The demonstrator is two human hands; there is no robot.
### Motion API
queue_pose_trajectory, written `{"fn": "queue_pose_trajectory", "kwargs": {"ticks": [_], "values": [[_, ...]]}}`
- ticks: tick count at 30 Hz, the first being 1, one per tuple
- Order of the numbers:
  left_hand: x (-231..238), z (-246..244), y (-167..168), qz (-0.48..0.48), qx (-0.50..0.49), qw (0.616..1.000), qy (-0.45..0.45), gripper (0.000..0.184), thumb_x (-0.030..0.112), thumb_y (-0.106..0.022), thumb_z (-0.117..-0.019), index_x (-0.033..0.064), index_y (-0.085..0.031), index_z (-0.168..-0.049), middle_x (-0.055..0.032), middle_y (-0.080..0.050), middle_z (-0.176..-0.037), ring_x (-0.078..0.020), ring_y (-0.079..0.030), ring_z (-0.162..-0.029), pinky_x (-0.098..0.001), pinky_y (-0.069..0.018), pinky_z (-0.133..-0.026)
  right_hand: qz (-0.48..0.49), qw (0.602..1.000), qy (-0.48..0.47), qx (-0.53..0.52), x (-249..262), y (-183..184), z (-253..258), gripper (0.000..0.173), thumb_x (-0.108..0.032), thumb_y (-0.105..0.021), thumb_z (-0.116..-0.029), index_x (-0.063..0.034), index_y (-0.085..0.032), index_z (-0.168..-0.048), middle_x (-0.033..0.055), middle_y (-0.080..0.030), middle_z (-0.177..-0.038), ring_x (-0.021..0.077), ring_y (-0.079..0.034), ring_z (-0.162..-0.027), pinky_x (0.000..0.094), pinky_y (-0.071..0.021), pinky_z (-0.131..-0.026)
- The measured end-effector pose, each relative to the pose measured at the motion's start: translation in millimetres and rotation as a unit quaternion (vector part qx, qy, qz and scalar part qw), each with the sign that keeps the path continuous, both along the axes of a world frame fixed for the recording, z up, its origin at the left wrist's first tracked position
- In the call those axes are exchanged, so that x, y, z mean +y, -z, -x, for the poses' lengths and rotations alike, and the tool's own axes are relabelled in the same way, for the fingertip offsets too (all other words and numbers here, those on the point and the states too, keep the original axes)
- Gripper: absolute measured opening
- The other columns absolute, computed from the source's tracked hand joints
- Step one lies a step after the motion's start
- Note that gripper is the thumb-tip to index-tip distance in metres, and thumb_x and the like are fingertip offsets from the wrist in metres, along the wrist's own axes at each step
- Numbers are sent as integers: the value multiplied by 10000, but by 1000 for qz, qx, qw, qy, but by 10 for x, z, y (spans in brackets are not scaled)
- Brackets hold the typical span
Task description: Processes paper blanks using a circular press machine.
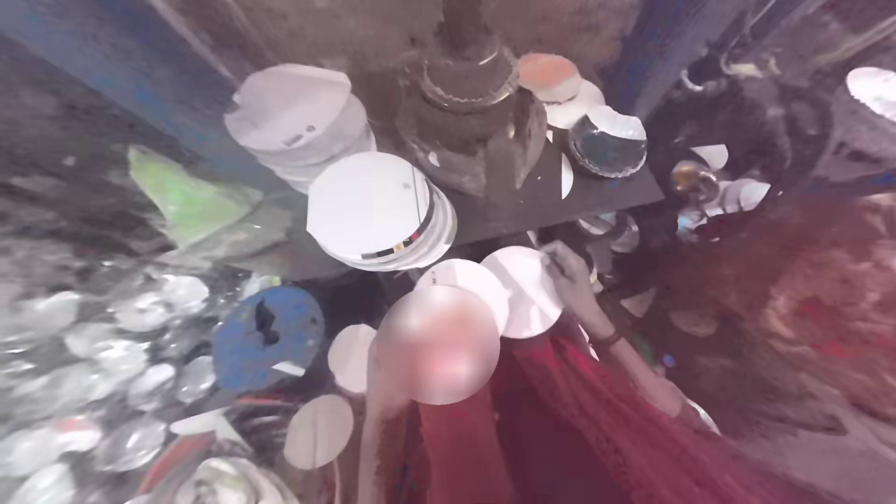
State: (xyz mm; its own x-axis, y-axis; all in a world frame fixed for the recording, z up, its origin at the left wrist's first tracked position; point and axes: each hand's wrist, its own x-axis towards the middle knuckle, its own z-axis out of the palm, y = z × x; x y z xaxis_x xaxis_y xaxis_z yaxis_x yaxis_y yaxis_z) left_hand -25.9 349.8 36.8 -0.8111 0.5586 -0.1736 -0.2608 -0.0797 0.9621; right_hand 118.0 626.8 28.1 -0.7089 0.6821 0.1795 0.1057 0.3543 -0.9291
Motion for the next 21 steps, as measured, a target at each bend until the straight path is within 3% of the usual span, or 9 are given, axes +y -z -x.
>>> {"fn": "queue_pose_trajectory", "kwargs": {"ticks": [1,4,6,8,9,12,15,17,21], "values": [[54,-34,17,3,8,1000,15,419,6,-415,-1020,-55,-435,-1435,-102,-669,-1225,-141,-706,-997,-320,-612,-857,31,999,-23,-15,-48,-59,-16,233,-2,-472,-1007,27,-654,-1149,84,-676,-931,90,-625,-802,287,-540,-746],[280,-203,7,24,21,998,50,415,1,-466,-994,-59,-484,-1405,-130,-652,-1257,-155,-682,-1053,-321,-588,-903,65,989,-109,-78,-218,-317,-60,346,-142,-431,-1071,-44,-612,-1349,75,-674,-1259,80,-636,-1096,300,-521,-974],[377,-315,-7,21,20,997,72,400,-8,-482,-993,-66,-497,-1389,-126,-659,-1244,-147,-685,-1045,-314,-590,-899,9,987,-119,-108,-287,-403,-80,346,-192,-563,-1025,-43,-630,-1330,116,-705,-1191,136,-673,-1055,356,-541,-944],[397,-374,-34,17,17,995,93,405,-14,-483,-995,-59,-497,-1397,-117,-664,-1248,-134,-687,-1044,-305,-589,-901,-28,991,-65,-117,-283,-494,-133,357,-157,-638,-981,-38,-646,-1317,142,-716,-1174,186,-688,-1067,401,-546,-960],[386,-390,-40,17,26,994,108,415,-10,-478,-994,-59,-497,-1406,-117,-651,-1281,-123,-675,-1073,-295,-577,-926,-54,994,-14,-91,-244,-517,-172,370,-119,-638,-976,-6,-636,-1328,171,-708,-1201,215,-688,-1089,428,-541,-974],[328,-475,-21,18,68,986,148,408,16,-507,-998,-71,-523,-1396,-118,-636,-1337,-93,-661,-1117,-266,-557,-963,-156,980,120,25,-16,-565,-284,432,-111,-541,-1025,7,-528,-1441,163,-625,-1380,145,-649,-1180,354,-539,-1004],[316,-594,12,11,117,979,165,401,23,-516,-1002,-90,-531,-1387,-133,-626,-1363,-68,-654,-1135,-240,-543,-974,-214,960,146,110,80,-726,-332,458,-149,-447,-1076,50,-412,-1486,143,-523,-1474,68,-582,-1244,261,-502,-1042],[329,-647,29,3,156,975,158,389,21,-508,-1002,-107,-543,-1367,-143,-640,-1341,-51,-659,-1115,-221,-542,-959,-196,957,136,167,20,-735,-313,431,-148,-445,-1076,60,-420,-1452,96,-532,-1448,54,-579,-1238,262,-510,-1038],[358,-698,51,-32,236,963,130,336,8,-498,-1001,-137,-599,-1287,-170,-658,-1313,-89,-625,-1217,-243,-493,-1057,-87,965,132,211,-155,-573,-249,391,-118,-425,-1053,1,-467,-1423,31,-581,-1359,58,-608,-1153,283,-540,-973]]}}
